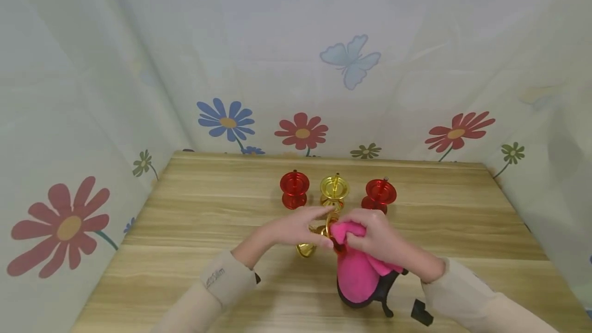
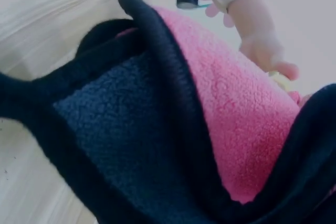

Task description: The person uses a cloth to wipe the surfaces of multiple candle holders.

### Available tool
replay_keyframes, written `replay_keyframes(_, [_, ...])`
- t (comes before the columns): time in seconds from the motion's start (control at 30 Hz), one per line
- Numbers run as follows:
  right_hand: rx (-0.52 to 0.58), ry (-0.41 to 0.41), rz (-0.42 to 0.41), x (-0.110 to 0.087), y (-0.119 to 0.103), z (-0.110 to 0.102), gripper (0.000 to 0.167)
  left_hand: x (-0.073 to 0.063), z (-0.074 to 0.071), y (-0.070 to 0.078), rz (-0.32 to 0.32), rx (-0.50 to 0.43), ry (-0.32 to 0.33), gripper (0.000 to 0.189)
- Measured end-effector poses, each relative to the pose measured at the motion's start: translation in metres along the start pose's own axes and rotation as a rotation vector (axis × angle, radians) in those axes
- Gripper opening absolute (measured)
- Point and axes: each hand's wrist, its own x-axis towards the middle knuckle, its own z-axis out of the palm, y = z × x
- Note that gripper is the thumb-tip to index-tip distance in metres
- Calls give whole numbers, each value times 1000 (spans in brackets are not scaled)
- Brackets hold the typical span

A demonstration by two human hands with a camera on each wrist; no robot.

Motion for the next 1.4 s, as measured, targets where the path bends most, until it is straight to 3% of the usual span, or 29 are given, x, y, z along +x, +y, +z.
replay_keyframes(0.07, [-10, 38, 43, 0, 2, 0, 22, -2, 4, 2, 5, 46, 116, 78])
replay_keyframes(0.2, [-16, 81, 148, 2, 5, -1, 23, -6, 19, 9, 12, 292, 356, 85])
replay_keyframes(0.33, [-9, 81, 204, 2, 5, 0, 23, -4, 32, 14, -3, 533, 448, 93])
replay_keyframes(0.4, [-9, 79, 204, 2, 5, 0, 23, -3, 32, 14, 2, 569, 442, 92])
replay_keyframes(0.47, [-8, 73, 186, 1, 4, 0, 23, 0, 29, 13, 13, 528, 394, 89])
replay_keyframes(0.53, [-9, 57, 141, 0, 3, 1, 23, 1, 22, 10, 19, 451, 287, 87])
replay_keyframes(0.67, [15, -5, 18, -2, 1, 1, 25, 3, 5, 4, 16, 214, 11, 76])
replay_keyframes(0.73, [18, -9, -17, -3, 1, 2, 25, 2, 1, 2, -1, 128, -44, 73])
replay_keyframes(0.8, [21, 21, -6, -4, 3, 2, 24, 1, 1, 1, -13, 92, -7, 73])
replay_keyframes(0.87, [21, 68, 41, -4, 6, 2, 23, -2, 5, 2, -11, 122, 93, 78])
replay_keyframes(0.97, [15, 116, 119, -4, 9, 2, 23, -3, 16, 7, 15, 288, 237, 89])
replay_keyframes(1.07, [13, 113, 160, -5, 10, 1, 23, -1, 26, 11, 29, 486, 314, 100])
replay_keyframes(1.2, [53, 93, 166, -5, 8, 1, 23, 3, 31, 13, 44, 587, 371, 98])
replay_keyframes(1.3, [97, 84, 157, -5, 8, 0, 24, 4, 29, 12, 62, 578, 394, 92])
replay_keyframes(1.4, [142, 65, 176, -6, 9, -3, 23, 3, 26, 11, 44, 543, 368, 89])
